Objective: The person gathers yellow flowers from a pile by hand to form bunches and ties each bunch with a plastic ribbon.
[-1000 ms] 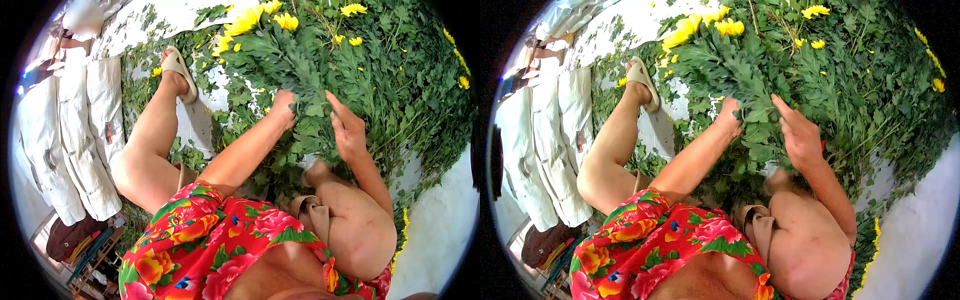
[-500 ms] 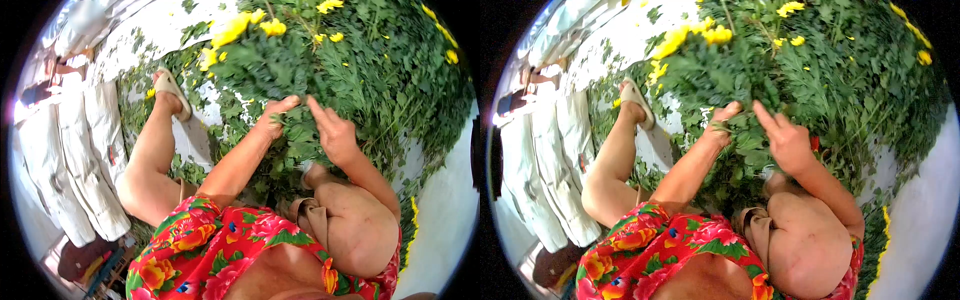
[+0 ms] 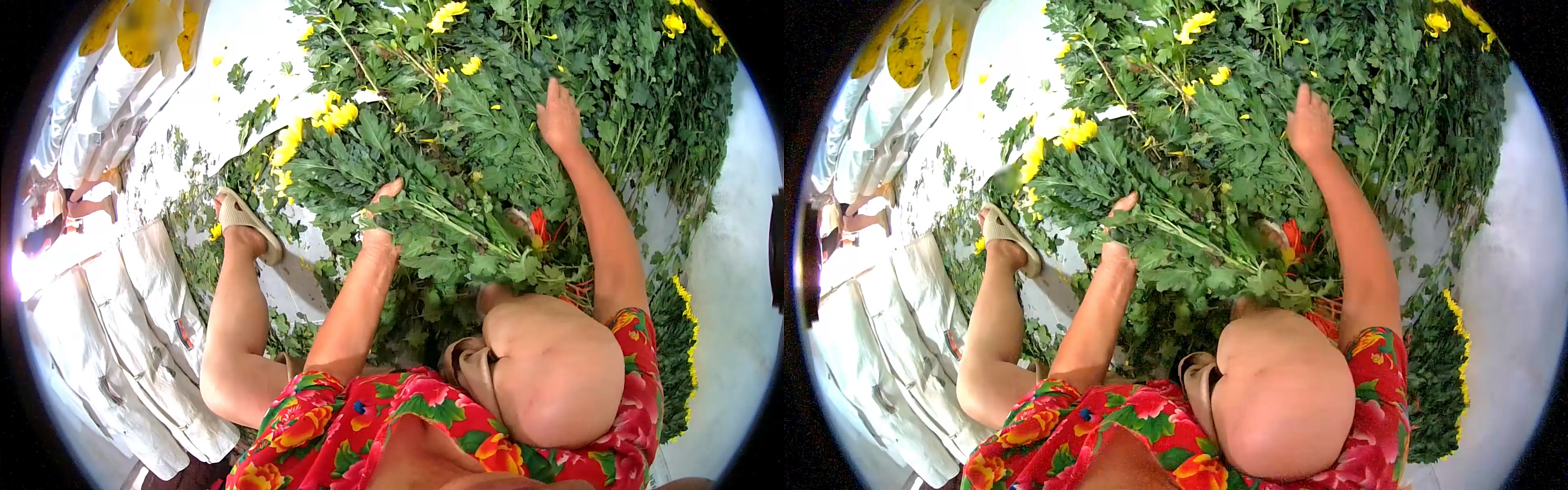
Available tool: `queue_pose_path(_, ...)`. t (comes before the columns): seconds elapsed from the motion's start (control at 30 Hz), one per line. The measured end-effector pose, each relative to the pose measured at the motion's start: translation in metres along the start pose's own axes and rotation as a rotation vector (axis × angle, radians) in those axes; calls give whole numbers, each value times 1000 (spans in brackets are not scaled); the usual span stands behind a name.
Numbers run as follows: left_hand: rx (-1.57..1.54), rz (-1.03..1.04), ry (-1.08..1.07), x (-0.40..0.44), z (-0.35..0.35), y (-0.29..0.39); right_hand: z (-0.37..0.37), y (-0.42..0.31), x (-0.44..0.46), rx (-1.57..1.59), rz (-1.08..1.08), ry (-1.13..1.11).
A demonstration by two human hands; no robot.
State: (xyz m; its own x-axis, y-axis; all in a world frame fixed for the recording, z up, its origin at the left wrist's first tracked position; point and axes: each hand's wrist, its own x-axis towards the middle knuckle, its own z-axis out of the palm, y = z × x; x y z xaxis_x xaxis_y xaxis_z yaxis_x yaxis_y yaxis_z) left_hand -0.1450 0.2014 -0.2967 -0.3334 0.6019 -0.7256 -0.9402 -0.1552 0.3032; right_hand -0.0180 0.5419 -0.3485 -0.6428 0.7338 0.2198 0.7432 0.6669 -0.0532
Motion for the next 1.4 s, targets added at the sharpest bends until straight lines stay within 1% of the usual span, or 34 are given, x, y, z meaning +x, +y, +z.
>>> queue_pose_path(0.03,1,5,-2,1,0,-2,-1,4,4,3,-1,4)
queue_pose_path(0.1,60,132,78,1,1,-4,-6,11,10,35,59,-266)
queue_pose_path(0.13,27,25,38,2,0,-1,1,18,8,30,-25,-199)
queue_pose_path(0.17,23,24,38,1,-1,-1,1,19,7,27,-28,-200)
queue_pose_path(0.23,-27,-9,-37,2,-5,-1,-2,19,10,317,80,-191)
queue_pose_path(0.27,-52,-6,-46,4,-7,-1,-2,23,12,316,77,-187)
queue_pose_path(0.33,-35,51,6,6,-11,-7,-2,29,14,635,170,-258)
queue_pose_path(0.37,-15,102,62,6,-12,-8,-8,20,14,640,159,-265)
queue_pose_path(0.4,-32,18,-9,8,-16,-5,-25,3,11,767,204,-256)
queue_pose_path(0.43,-43,-16,-42,13,-21,-5,-46,-17,9,894,250,-254)
queue_pose_path(0.47,15,53,54,3,-11,-4,-77,-39,10,1031,263,-375)
queue_pose_path(0.5,74,124,153,-6,1,-2,-88,-51,13,1045,215,-358)
queue_pose_path(0.57,28,33,57,17,-18,-5,-121,-81,16,1113,132,-352)
queue_pose_path(0.6,23,91,23,16,-16,-6,-143,-98,17,1197,8,-316)
queue_pose_path(0.63,57,72,54,-5,8,3,-163,-114,15,1279,-113,-269)
queue_pose_path(0.67,31,60,12,-10,15,6,-182,-128,12,1291,-124,-271)
queue_pose_path(0.7,5,47,-32,-12,18,8,-199,-141,8,1094,-348,-3)
queue_pose_path(0.77,-7,71,-49,-11,15,10,-212,-148,-8,883,-563,271)
queue_pose_path(0.83,-26,95,-67,-11,16,17,-203,-152,-33,520,-499,367)
queue_pose_path(0.87,-29,113,-121,-13,17,21,-202,-153,-45,421,-494,374)
queue_pose_path(0.9,-33,129,-174,-15,16,24,-192,-153,-58,390,-429,289)
queue_pose_path(0.93,-62,77,-150,-11,10,26,-176,-149,-67,290,-516,360)
queue_pose_path(0.97,-64,84,-146,-6,4,26,-153,-148,-83,206,-560,344)
queue_pose_path(1.0,-91,87,-178,-1,-2,26,-152,-149,-100,229,-672,239)
queue_pose_path(1.03,-117,86,-209,5,-8,24,-150,-152,-107,351,-711,139)
queue_pose_path(1.07,-117,144,-340,11,-13,19,-148,-155,-114,472,-740,34)
queue_pose_path(1.1,-116,142,-340,18,-22,14,-157,-154,-110,572,-793,-71)
queue_pose_path(1.13,-80,95,-258,26,-31,8,-155,-152,-108,569,-789,-72)
queue_pose_path(1.17,-45,47,-176,31,-35,5,-153,-148,-104,736,-621,-223)
queue_pose_path(1.2,-55,92,-229,11,-16,10,-151,-147,-101,895,-445,-372)
queue_pose_path(1.23,-58,91,-232,7,-10,10,-153,-151,-100,890,-447,-372)
queue_pose_path(1.3,-27,94,-245,1,2,14,-159,-164,-96,871,-460,-243)
queue_pose_path(1.37,-47,113,-293,-11,17,18,-161,-161,-94,846,-459,-261)
queue_pose_path(1.4,21,121,-208,-20,24,23,-165,-157,-89,811,-460,-147)
